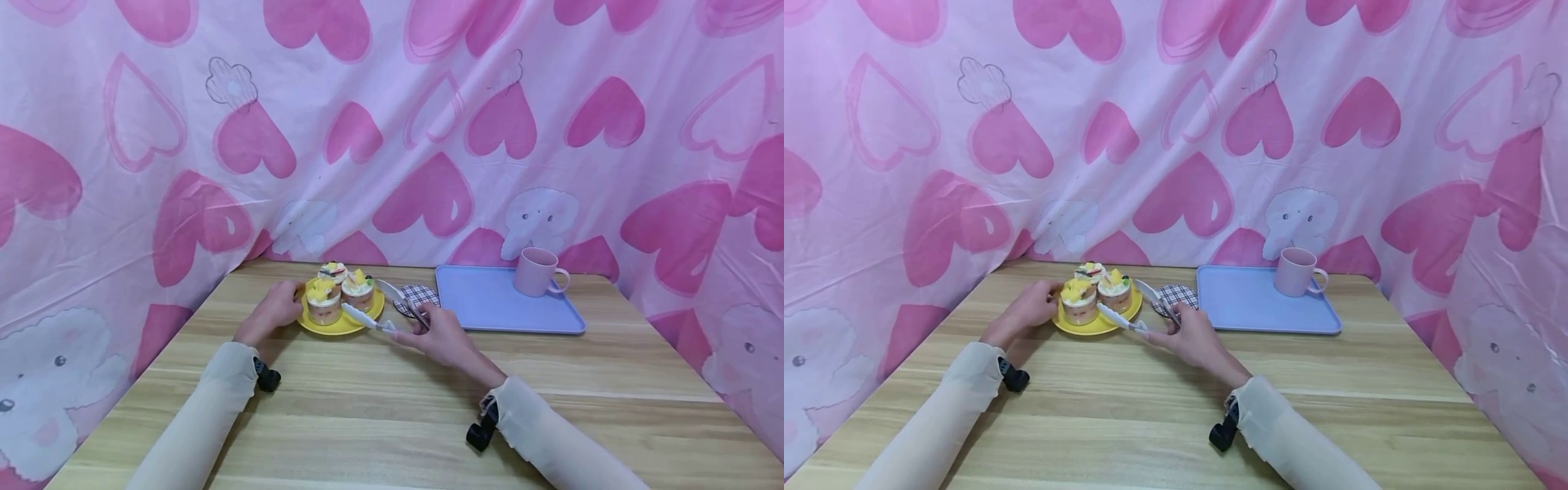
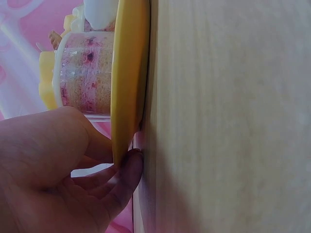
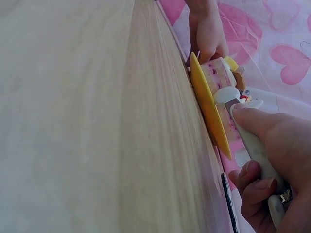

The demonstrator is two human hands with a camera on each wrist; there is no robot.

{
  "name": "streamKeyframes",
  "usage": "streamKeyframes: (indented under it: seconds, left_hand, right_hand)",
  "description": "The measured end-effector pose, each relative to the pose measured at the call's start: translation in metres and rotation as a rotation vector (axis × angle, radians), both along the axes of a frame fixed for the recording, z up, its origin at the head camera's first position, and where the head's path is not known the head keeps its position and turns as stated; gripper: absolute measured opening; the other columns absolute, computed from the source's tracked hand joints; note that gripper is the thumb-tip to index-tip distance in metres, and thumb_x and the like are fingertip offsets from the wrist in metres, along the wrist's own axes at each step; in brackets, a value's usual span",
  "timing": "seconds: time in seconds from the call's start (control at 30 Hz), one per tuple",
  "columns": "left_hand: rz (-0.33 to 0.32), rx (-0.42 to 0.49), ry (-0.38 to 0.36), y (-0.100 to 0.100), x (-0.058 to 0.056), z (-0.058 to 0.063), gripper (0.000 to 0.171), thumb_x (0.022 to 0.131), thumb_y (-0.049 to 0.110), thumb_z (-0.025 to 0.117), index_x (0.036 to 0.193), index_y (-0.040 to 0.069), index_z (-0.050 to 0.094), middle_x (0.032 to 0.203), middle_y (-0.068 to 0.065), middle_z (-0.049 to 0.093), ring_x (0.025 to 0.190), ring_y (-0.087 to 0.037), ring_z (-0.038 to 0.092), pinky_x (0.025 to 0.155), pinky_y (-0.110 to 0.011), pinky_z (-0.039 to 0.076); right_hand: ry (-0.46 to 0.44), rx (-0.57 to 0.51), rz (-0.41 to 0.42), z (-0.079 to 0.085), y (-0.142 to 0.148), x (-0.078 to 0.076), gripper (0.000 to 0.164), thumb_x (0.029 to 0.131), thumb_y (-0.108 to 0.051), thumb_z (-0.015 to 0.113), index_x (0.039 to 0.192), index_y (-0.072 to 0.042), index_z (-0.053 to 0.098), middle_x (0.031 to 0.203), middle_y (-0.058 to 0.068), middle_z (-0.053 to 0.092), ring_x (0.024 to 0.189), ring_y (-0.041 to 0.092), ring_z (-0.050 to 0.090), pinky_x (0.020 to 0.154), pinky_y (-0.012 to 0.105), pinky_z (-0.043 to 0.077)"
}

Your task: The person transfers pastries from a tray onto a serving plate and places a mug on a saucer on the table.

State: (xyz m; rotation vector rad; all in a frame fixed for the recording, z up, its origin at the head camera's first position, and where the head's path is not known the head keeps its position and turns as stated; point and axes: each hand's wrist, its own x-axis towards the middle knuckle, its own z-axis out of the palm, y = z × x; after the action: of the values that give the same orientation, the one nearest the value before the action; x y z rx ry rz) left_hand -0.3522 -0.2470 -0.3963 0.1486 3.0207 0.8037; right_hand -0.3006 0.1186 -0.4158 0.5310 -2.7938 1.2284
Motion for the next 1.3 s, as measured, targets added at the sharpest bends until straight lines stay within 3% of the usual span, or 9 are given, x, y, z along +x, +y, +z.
streamKeyframes:
  seconds: [0.13, 0.53, 0.83, 1.3]
  left_hand:
    - [-0.002, 0.006, 0.006, -0.001, 0.001, 0.0, 0.06, 0.096, -0.001, 0.055, 0.155, -0.012, 0.048, 0.143, -0.03, 0.061, 0.109, -0.036, 0.059, 0.081, -0.036, 0.049]
    - [-0.007, 0.002, 0.016, -0.002, -0.001, -0.001, 0.06, 0.097, 0.0, 0.056, 0.155, -0.012, 0.048, 0.147, -0.031, 0.06, 0.113, -0.036, 0.058, 0.086, -0.038, 0.05]
    - [-0.007, -0.005, 0.013, -0.001, -0.001, -0.002, 0.06, 0.098, 0.0, 0.056, 0.155, -0.012, 0.048, 0.151, -0.033, 0.057, 0.114, -0.036, 0.058, 0.088, -0.04, 0.051]
    - [-0.004, -0.005, 0.009, -0.002, -0.002, -0.004, 0.059, 0.099, 0.001, 0.055, 0.156, -0.011, 0.048, 0.154, -0.033, 0.055, 0.117, -0.037, 0.057, 0.093, -0.042, 0.052]
  right_hand:
    - [0.007, -0.004, 0.003, 0.001, 0.003, 0.002, 0.059, 0.083, -0.053, 0.091, 0.113, -0.007, 0.069, 0.086, -0.001, 0.068, 0.069, 0.012, 0.056, 0.059, 0.025, 0.045]
    - [0.007, -0.012, -0.011, -0.003, 0.022, 0.003, 0.062, 0.084, -0.059, 0.088, 0.113, -0.009, 0.067, 0.086, 0.001, 0.065, 0.073, 0.014, 0.054, 0.062, 0.025, 0.045]
    - [0.013, -0.002, -0.024, -0.003, 0.034, 0.005, 0.073, 0.084, -0.056, 0.089, 0.129, -0.006, 0.063, 0.089, 0.001, 0.065, 0.073, 0.014, 0.055, 0.062, 0.025, 0.045]
    - [0.041, 0.065, -0.038, -0.002, 0.044, 0.005, 0.071, 0.083, -0.057, 0.09, 0.125, -0.007, 0.064, 0.087, 0.004, 0.063, 0.075, 0.016, 0.053, 0.064, 0.027, 0.045]
